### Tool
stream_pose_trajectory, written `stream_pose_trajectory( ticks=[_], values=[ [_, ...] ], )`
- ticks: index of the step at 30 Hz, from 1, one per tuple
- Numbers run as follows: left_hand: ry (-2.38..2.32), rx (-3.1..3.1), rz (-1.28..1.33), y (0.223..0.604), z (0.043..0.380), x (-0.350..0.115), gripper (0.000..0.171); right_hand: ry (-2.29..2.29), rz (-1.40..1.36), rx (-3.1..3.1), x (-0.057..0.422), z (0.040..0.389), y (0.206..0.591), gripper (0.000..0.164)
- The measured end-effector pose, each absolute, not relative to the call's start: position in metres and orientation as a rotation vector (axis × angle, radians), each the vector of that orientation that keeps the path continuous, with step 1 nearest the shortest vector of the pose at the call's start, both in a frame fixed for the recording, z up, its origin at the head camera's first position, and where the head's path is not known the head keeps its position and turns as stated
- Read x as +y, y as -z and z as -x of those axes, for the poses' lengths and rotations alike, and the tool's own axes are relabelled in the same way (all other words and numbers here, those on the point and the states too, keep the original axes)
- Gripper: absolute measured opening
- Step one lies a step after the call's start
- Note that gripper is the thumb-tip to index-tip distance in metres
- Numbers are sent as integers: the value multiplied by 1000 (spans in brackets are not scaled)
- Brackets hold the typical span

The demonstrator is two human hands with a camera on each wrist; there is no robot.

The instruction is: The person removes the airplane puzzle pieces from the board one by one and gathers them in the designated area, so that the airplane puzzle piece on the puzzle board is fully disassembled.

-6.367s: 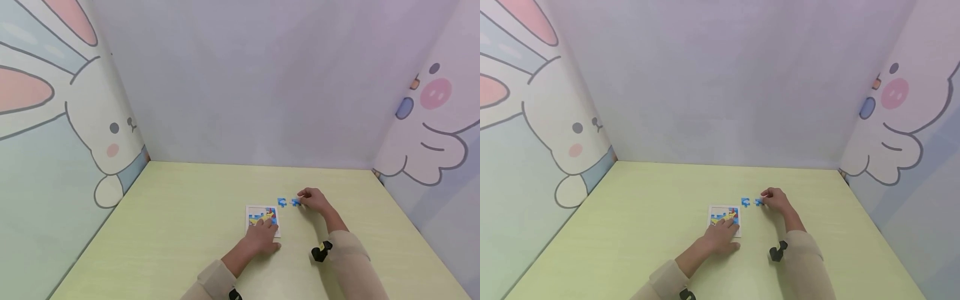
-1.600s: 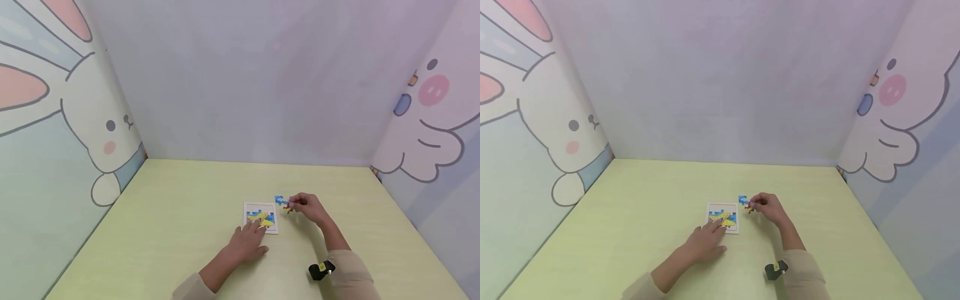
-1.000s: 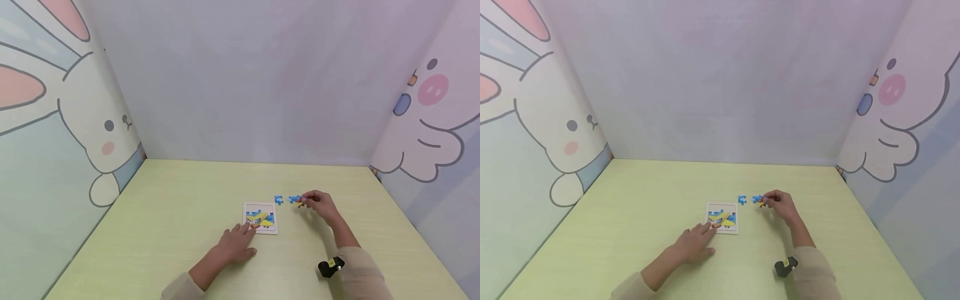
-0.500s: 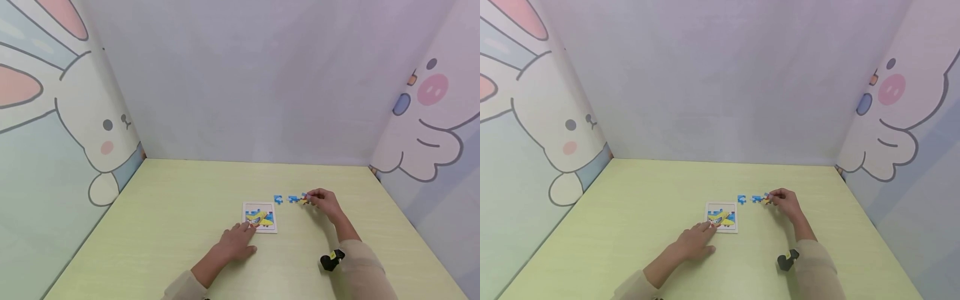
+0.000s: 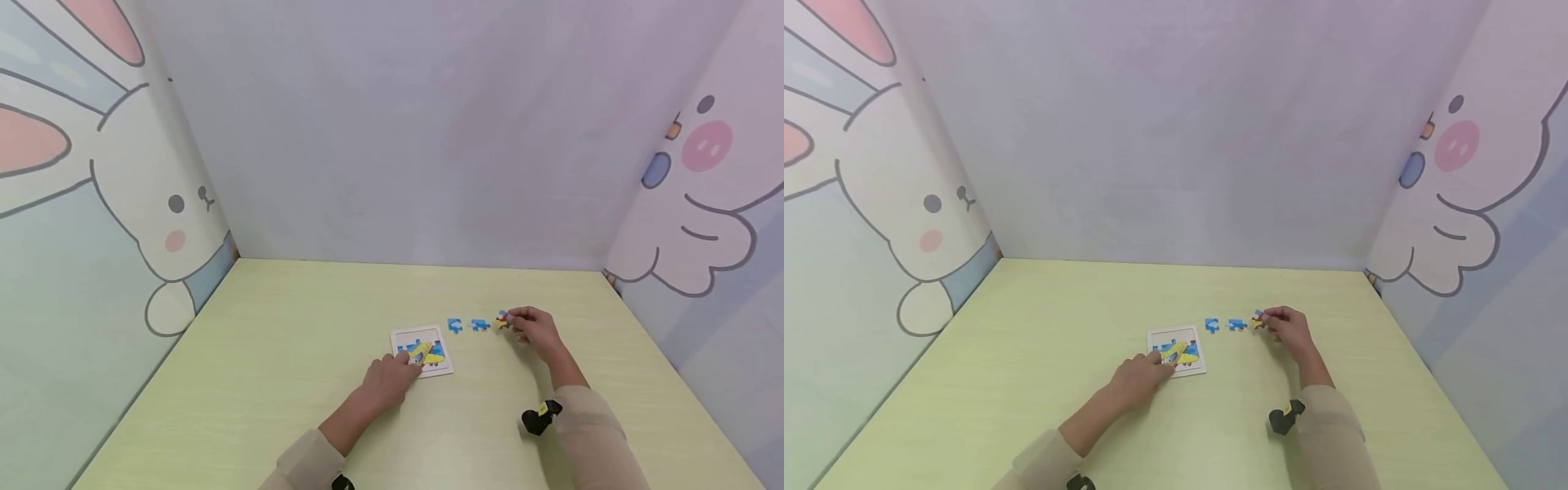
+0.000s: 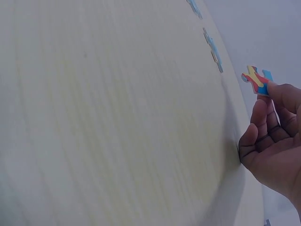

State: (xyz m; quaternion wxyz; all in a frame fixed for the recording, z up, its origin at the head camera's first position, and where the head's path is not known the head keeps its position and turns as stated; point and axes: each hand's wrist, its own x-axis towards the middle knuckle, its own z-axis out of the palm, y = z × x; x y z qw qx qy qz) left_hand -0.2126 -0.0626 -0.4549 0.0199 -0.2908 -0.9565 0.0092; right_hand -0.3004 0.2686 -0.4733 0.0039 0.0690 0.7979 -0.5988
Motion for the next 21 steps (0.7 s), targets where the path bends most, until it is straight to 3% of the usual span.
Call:
stream_pose_trajectory(
  ticks=[5, 21],
  values=[
    [-14, -3006, 891, 457, 211, -62, 30, 1886, -215, 2487, 270, 301, 474, 36],
    [179, -3183, 819, 457, 199, -55, 57, 1919, -234, 2435, 272, 303, 474, 36]
  ],
)
